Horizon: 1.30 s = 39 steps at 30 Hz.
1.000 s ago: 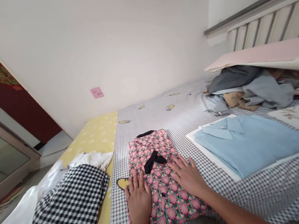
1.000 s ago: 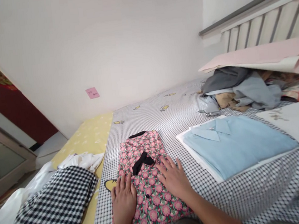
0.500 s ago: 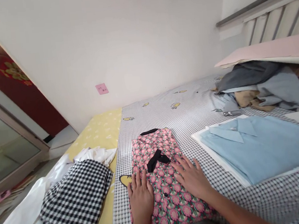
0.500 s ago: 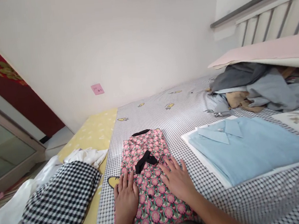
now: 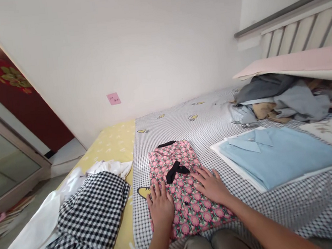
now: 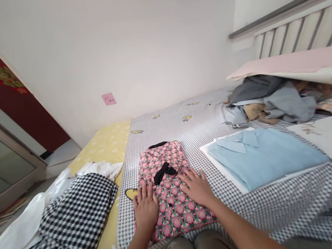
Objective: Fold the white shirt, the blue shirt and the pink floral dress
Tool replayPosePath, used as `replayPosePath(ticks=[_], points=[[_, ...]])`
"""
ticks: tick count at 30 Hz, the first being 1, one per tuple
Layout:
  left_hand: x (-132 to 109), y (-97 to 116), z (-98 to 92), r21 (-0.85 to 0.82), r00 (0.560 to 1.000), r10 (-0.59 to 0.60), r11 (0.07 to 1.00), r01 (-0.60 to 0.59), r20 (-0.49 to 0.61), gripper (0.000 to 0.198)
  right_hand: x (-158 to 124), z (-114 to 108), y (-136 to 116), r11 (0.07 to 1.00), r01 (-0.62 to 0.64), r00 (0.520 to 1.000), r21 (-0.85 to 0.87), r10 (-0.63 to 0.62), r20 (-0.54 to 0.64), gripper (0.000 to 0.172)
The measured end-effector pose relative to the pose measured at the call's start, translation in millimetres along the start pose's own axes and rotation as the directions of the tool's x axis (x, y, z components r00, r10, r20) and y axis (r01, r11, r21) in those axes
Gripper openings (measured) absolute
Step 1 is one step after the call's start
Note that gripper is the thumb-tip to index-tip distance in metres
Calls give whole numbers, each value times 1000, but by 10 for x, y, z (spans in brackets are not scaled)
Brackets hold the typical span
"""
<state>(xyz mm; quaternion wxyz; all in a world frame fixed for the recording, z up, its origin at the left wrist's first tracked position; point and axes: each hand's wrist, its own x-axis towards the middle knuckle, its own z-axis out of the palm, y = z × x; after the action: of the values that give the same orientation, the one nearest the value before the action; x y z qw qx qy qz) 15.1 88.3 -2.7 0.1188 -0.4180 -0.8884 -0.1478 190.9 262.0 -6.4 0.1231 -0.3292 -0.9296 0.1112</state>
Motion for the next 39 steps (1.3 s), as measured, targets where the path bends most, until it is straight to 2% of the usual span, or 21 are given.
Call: replayPosePath(ticks=[2, 5, 7, 9, 10, 12, 15, 18, 20, 22, 25, 27, 30, 32, 35, 39], points=[[101, -40, -21, -140, 996, -55, 988, 65, 72, 53, 6, -69, 98, 991, 10, 1000, 137, -7, -23, 60], [217, -257, -94, -263, 989, -82, 958, 111, 119, 52, -140, -188, 342, 943, 59, 987, 327, -5, -164, 67], [178, -523, -159, -303, 993, -73, 948, 99, 97, 52, -373, -249, 531, 940, 104, 979, 326, -40, -199, 70], [19, -848, -215, -336, 996, -49, 939, 72, 78, 54, -678, -280, 696, 958, 172, 980, 232, -142, -137, 73], [-93, -1013, -235, -349, 997, -20, 936, 44, 73, 53, -834, -283, 759, 962, 213, 975, 169, -200, -93, 76], [-335, -1300, -264, -358, 991, 119, 930, -89, 62, 51, -1100, -273, 839, 956, 288, 958, 53, -288, -13, 84], [-609, -1526, -320, -231, 931, 341, 924, -306, 131, 67, -1283, -237, 845, 942, 332, 943, -54, -330, 38, 93], [-695, -1490, -405, -59, 835, 483, 872, -485, 263, 101, -1202, -195, 753, 929, 359, 933, -94, -357, 35, 96], [-682, -1384, -451, 34, 813, 487, 851, -523, 319, 114, -1070, -160, 674, 911, 399, 917, -105, -400, 12, 96], [-658, -1262, -475, 102, 829, 443, 859, -501, 343, 117, -926, -121, 614, 890, 444, 895, -103, -447, -3, 93], [-630, -1080, -498, 136, 863, 350, 897, -421, 364, 107, -752, -81, 591, 877, 476, 879, -59, -475, 32, 88], [-601, -960, -534, 132, 874, 271, 928, -349, 403, 106, -674, -81, 604, 896, 445, 894, -2, -444, 59, 82], [-519, -785, -626, 112, 864, 151, 967, -231, 480, 110, -599, -101, 617, 934, 345, 934, 88, -351, 68, 62], [-449, -692, -680, 82, 859, 112, 981, -175, 499, 101, -566, -102, 605, 950, 292, 953, 109, -299, 48, 53], [-351, -624, -679, 58, 865, 89, 989, -135, 494, 85, -543, -76, 564, 965, 252, 968, 66, -250, -34, 55], [-255, -691, -498, 87, 886, 59, 990, -110, 459, 73, -540, -52, 499, 976, 215, 970, 10, -213, -118, 54]])
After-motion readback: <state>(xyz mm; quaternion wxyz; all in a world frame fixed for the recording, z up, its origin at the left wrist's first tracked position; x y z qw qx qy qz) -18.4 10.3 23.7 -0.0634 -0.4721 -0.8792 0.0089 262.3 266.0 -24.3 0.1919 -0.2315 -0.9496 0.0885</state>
